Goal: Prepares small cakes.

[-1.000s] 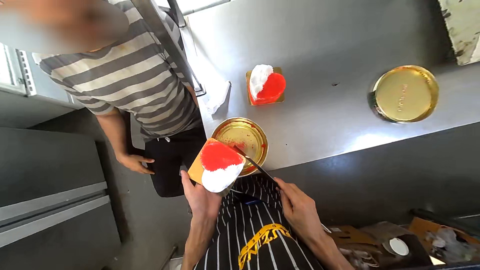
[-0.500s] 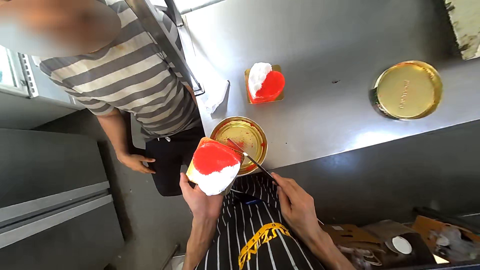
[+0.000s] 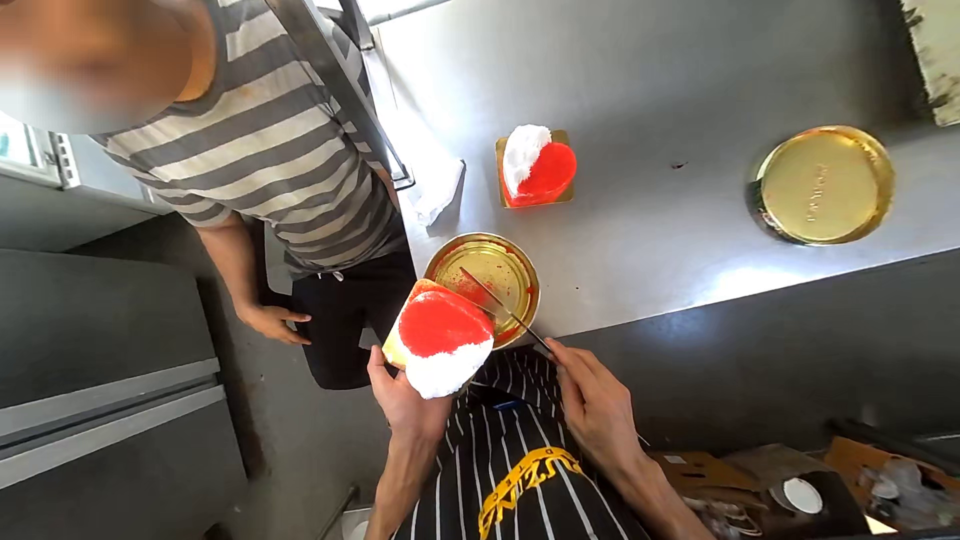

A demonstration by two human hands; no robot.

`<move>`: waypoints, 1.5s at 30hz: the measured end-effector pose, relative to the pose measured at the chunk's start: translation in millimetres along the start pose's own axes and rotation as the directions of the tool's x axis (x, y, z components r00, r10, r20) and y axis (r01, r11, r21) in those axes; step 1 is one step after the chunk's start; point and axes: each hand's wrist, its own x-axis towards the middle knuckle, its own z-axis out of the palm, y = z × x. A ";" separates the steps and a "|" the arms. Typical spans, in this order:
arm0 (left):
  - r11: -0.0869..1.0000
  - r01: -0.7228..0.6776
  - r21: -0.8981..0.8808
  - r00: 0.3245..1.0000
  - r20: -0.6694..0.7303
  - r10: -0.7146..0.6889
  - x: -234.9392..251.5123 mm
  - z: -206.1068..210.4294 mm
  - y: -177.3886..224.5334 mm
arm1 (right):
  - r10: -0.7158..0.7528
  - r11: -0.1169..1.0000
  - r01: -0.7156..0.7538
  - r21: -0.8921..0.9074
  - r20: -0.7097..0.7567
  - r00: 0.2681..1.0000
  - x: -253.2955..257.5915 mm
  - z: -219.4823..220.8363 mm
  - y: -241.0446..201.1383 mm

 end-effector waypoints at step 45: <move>0.967 0.106 0.232 0.990 0.062 -0.124 0.8 -23.9 27.0 | -0.133 0.987 0.119 0.104 0.132 0.982 3.6 -27.4 11.2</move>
